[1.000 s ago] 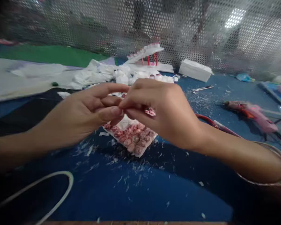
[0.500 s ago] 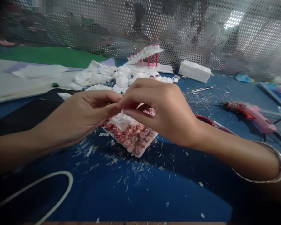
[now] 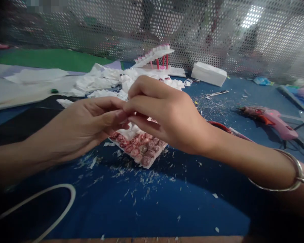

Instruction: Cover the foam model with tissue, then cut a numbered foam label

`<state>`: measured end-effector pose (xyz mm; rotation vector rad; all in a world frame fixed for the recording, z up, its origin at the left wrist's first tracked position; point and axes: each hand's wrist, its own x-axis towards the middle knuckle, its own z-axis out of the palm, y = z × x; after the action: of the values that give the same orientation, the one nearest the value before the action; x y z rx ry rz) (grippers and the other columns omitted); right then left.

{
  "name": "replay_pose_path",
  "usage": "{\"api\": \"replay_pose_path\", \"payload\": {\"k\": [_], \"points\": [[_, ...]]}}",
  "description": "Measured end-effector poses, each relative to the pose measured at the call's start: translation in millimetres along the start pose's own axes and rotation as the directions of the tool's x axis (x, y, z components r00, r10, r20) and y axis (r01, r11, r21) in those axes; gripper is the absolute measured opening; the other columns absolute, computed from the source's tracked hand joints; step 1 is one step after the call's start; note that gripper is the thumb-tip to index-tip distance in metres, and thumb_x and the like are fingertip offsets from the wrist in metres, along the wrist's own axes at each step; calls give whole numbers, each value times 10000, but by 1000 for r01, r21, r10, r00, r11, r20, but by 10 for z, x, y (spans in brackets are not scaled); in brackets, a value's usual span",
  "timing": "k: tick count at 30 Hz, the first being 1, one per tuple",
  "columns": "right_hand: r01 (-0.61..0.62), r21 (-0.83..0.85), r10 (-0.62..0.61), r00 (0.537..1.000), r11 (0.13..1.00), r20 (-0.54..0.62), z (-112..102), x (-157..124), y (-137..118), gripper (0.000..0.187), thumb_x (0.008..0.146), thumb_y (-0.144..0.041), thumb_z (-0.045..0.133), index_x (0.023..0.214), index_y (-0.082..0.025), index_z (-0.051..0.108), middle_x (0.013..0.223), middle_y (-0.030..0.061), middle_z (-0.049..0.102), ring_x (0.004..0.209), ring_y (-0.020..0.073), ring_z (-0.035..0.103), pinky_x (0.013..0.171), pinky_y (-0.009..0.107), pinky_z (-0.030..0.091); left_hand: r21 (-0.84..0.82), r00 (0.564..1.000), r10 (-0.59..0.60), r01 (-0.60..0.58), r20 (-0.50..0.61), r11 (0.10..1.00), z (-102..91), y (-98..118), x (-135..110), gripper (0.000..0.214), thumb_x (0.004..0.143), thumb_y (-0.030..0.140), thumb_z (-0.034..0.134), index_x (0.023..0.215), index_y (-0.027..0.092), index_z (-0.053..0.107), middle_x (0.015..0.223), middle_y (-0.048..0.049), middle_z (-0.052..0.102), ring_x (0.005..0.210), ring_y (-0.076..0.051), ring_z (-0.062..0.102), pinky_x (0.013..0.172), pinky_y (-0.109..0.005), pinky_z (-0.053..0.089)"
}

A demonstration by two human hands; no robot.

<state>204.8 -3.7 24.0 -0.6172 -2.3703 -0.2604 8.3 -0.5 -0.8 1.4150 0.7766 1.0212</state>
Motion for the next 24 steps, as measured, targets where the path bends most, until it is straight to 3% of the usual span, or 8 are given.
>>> {"api": "replay_pose_path", "payload": {"k": [4,10,17,21,24], "points": [[52,88,-56,998,995,37,-2,2,53,170,887,-162,609,1040,-151,684,1010,67,677,845,100,626,735,220,538,-46,999,-49,48,-10,998,-23,3,27,104,786,198,673,694,151,684,613,72,595,560,-10,540,537,-112,423],[-37,118,40,999,992,-20,61,-36,7,106,897,-201,607,805,-206,658,853,16,677,767,106,625,665,234,540,75,987,-158,157,2,985,-2,-22,-17,202,776,345,702,799,147,734,758,10,665,670,-57,543,614,-158,431],[-56,5,56,997,998,-51,19,-31,-8,207,927,-227,546,777,-228,689,849,3,698,750,98,641,667,221,526,265,999,-52,45,17,963,26,24,-52,168,769,299,691,877,192,762,675,33,626,593,-57,474,566,-168,388],[-81,6,81,996,997,-26,-4,-20,-47,229,941,-236,528,848,-258,737,892,8,719,785,100,659,718,206,534,145,997,-58,66,-58,987,15,-6,-21,156,774,277,676,826,156,760,730,0,667,618,-60,495,578,-182,423],[-62,-5,62,998,998,-31,11,-20,-34,193,929,-223,550,918,-240,742,940,31,716,819,113,656,752,233,537,78,995,-91,95,-52,992,18,-10,-15,145,777,261,662,789,155,759,700,1,643,618,-60,515,584,-185,441]]}}
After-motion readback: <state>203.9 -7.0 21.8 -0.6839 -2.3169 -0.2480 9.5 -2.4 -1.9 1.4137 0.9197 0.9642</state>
